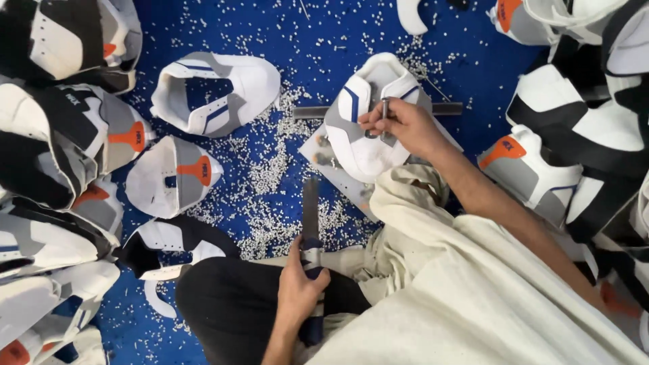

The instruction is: Punching decorative or functional holes into shoe upper components using a manual punch tool and a metal die.

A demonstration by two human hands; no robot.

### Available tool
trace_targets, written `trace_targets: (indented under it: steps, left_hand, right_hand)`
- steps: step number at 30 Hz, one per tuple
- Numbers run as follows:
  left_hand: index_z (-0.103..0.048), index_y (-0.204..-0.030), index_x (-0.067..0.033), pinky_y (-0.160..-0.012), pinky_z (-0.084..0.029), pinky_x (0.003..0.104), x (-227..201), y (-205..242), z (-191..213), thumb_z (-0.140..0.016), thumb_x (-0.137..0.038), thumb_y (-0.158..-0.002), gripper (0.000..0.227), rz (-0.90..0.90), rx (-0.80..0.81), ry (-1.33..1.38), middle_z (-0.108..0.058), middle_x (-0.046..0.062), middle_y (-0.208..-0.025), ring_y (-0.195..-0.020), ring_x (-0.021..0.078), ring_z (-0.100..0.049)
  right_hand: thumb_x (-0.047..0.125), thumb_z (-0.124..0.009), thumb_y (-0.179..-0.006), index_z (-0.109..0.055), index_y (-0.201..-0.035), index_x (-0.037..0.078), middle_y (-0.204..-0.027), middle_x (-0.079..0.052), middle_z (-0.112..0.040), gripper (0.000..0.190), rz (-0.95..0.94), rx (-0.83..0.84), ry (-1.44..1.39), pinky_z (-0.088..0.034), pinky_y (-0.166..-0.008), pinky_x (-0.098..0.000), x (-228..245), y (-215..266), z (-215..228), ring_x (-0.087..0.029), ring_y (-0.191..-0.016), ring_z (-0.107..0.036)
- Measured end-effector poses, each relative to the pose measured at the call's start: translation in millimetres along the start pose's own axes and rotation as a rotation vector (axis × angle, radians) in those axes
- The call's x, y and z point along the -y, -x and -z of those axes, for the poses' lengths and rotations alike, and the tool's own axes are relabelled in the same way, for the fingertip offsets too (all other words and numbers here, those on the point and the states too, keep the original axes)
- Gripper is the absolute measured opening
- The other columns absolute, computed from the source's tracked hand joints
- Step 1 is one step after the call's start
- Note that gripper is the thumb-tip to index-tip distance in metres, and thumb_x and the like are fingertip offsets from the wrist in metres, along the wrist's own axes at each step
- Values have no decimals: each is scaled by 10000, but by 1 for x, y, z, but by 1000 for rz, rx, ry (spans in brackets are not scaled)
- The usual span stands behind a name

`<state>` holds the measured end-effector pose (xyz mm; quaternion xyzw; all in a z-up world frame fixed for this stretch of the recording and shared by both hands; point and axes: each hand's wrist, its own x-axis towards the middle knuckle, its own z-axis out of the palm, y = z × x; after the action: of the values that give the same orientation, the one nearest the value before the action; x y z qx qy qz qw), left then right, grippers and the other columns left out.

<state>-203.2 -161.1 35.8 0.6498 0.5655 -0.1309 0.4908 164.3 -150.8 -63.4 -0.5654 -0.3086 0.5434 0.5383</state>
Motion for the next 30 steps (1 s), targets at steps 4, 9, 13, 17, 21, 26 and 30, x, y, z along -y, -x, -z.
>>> trace_targets:
  steps: [4, 9, 13, 17, 21, 26, 30]
  left_hand:
    - [-354, -1528, -37, -772, -581, 356, -69, 27, 28, -749, -138, -703, 920, -8, -96, 127, -736, 212, -1047, -830, 281, -736]
    - [-360, -1496, 48, -792, -558, 329, -148, 61, 69, -760, -72, -728, 874, -718, -280, 323, -646, 109, -1058, -850, 218, -648]
    - [-457, -1209, -47, -712, -488, 317, -124, 1, 13, -749, -80, -746, 549, -1006, -428, 449, -574, 57, -877, -735, 195, -571]
    - [-581, -941, -66, -644, -522, 321, -77, -53, -29, -831, -121, -665, 376, -679, -323, 126, -628, 97, -785, -664, 227, -641]
    - [-606, -949, -42, -671, -580, 318, -94, -30, -8, -823, -160, -669, 374, -458, -275, 241, -723, 91, -794, -714, 164, -732]
    - [-551, -873, -67, -596, -518, 291, -135, 16, 33, -850, -138, -677, 365, -622, -397, 303, -626, 57, -699, -582, 163, -607]
    - [-500, -975, -81, -608, -482, 261, -155, 43, 47, -843, -109, -716, 430, -824, -361, 451, -568, 35, -797, -632, 157, -579]
  right_hand:
    - [-96, -515, -995, -589, -988, -16, -1206, -154, -733, 109, 68, -52, 54, -596, -911, -303, -2, 9, -5, -196, -1103, -715]
    - [-106, -562, -970, -656, -1129, -24, -1199, -106, -758, 202, 329, -94, 445, -601, -874, -291, 19, 28, -22, -182, -1097, -747]
    - [-82, -611, -969, -683, -1229, 5, -1196, -106, -750, 283, 341, -89, 489, -594, -886, -299, 28, 31, -24, -203, -1063, -745]
    - [-47, -635, -930, -692, -1232, 0, -1147, -153, -741, 311, 356, -99, 643, -582, -852, -328, 3, 33, -18, -245, -1045, -738]
    - [15, -556, -1119, -590, -1040, 1, -1115, -200, -753, 87, 164, -310, -288, -612, -847, -333, -44, 3, 3, -227, -935, -735]
    - [-15, -514, -1049, -584, -1009, -13, -1169, -194, -724, 80, 80, -119, -122, -606, -896, -327, -3, -7, 6, -233, -1049, -741]
    - [-42, -523, -1038, -575, -1020, -24, -1164, -151, -731, 58, 150, -85, 16, -600, -986, -322, -14, -4, 4, -217, -1131, -736]
